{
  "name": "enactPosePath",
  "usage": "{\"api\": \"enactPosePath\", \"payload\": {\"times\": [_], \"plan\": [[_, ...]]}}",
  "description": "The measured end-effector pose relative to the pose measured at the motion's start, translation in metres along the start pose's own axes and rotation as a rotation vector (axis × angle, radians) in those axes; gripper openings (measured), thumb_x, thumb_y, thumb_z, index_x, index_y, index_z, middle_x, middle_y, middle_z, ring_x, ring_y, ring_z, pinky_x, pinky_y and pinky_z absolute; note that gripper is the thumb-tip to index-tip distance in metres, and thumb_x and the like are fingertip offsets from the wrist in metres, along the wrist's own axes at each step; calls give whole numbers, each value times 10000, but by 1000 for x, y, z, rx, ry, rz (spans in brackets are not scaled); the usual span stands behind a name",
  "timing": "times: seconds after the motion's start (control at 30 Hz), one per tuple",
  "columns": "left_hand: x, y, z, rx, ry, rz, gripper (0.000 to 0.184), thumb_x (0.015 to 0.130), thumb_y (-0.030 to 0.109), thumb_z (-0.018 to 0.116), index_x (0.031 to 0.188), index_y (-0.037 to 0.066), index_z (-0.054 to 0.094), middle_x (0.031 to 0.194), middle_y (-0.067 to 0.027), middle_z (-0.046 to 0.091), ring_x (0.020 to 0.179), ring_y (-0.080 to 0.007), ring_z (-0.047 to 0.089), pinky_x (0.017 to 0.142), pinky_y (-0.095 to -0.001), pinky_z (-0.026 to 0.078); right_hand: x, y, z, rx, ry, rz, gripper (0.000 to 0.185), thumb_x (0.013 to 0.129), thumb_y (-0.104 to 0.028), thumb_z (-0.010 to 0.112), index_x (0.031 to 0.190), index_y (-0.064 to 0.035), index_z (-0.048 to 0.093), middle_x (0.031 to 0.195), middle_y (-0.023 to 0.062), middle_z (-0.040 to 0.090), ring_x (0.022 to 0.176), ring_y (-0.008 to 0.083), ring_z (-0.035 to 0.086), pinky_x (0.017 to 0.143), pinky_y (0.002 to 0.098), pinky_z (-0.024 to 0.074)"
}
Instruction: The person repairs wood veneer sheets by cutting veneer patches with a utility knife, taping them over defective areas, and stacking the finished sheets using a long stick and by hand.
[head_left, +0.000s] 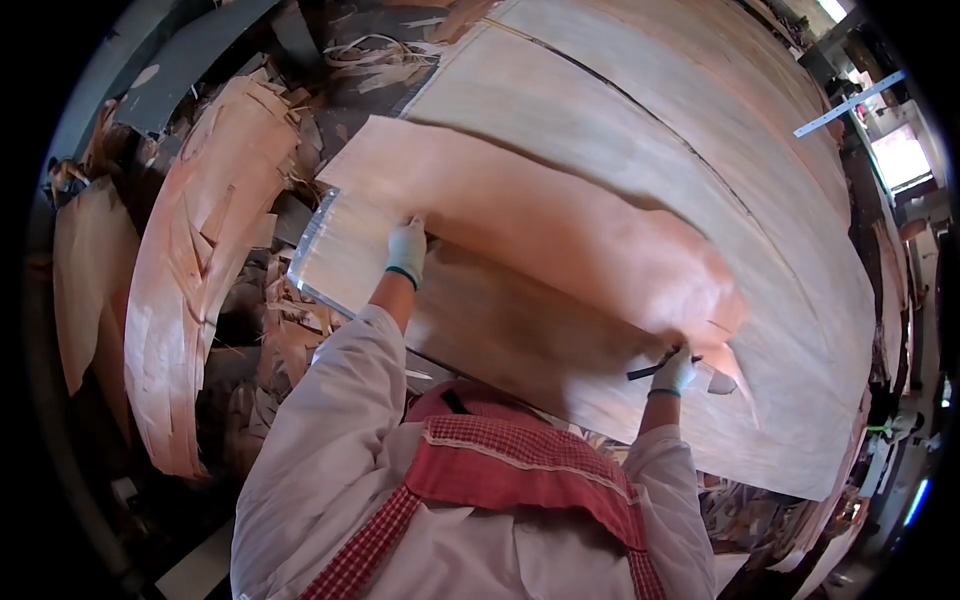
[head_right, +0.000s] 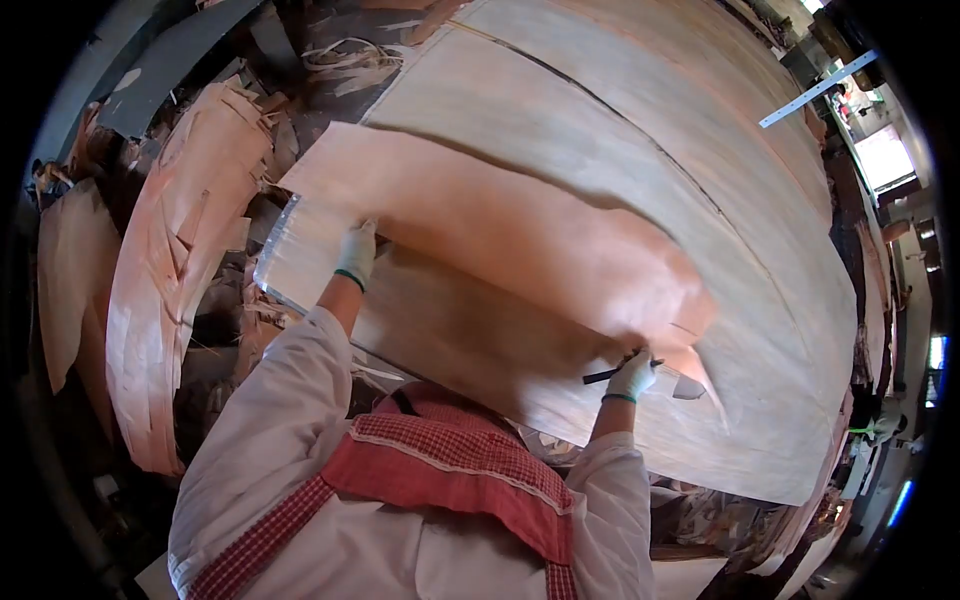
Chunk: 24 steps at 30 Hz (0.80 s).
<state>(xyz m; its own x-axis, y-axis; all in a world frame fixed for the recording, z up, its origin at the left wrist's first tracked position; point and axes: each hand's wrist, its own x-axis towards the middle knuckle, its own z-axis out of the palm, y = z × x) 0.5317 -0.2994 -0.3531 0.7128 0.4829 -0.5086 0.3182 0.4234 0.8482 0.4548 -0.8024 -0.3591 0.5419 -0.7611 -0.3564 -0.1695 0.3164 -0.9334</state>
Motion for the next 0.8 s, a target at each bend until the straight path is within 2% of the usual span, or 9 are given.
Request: {"api": "enactPosePath", "payload": {"times": [0.23,0.4,0.47,0.53,0.6,0.67,0.73,0.77,0.8], "plan": [[-6,-20,-18,24,187,-60,77,897,124,610,925,54,596,753,-34,593,518,-122,546,423,-235,481,-1,0,-23,-230,-46,60,259,883,-296,619,754,-78,564,571,10,506,438,123,467,382,259,371],[-10,-22,-25,-54,311,-12,122,876,97,634,944,18,571,658,-53,546,476,-127,542,392,-244,457,4,-10,-54,-370,-471,206,288,922,-330,577,796,-71,566,564,13,498,425,108,437,377,253,363],[-28,-7,-20,22,463,25,196,854,108,646,1003,18,555,746,-90,581,608,-183,603,499,-311,509,-34,-50,-26,-544,-509,228,275,930,-322,568,831,-67,564,582,12,498,427,98,429,385,252,361],[-39,-20,-20,576,678,556,276,824,138,651,1048,22,539,906,-144,599,826,-278,623,717,-408,519,-57,-62,-1,-683,-623,195,264,935,-316,560,868,-60,561,608,15,501,434,94,432,396,248,366],[-53,-20,-9,1014,419,638,332,805,179,642,1081,26,542,1072,-172,584,1019,-348,564,884,-453,449,-68,-57,40,-772,-818,95,261,938,-310,555,909,-51,557,645,20,507,445,97,445,410,242,377],[-48,-19,0,1090,106,811,415,825,203,633,1194,46,525,1182,-183,561,1117,-389,512,955,-451,423,-81,-49,75,-944,-1052,-33,250,944,-270,530,943,-20,553,716,40,524,526,118,498,487,263,431],[-18,-14,-11,1272,219,885,437,829,197,622,1234,71,519,1323,-162,497,1247,-357,435,1039,-469,353,-90,-31,103,-1051,-1159,-76,251,945,-249,520,949,0,548,730,48,524,568,122,517,531,276,453],[6,-5,-24,1301,306,859,444,829,195,619,1244,76,516,1342,-153,484,1261,-353,424,1053,-475,338,-87,-22,104,-1123,-1175,-236,246,954,-219,500,953,22,548,756,96,560,582,213,549,574,367,477],[32,6,-40,1325,391,832,451,829,194,617,1253,80,512,1361,-144,472,1276,-349,413,1066,-482,324,-78,-8,104,-1220,-1122,-565,251,955,-221,494,966,23,549,766,125,575,609,258,570,590,396,481]]}}
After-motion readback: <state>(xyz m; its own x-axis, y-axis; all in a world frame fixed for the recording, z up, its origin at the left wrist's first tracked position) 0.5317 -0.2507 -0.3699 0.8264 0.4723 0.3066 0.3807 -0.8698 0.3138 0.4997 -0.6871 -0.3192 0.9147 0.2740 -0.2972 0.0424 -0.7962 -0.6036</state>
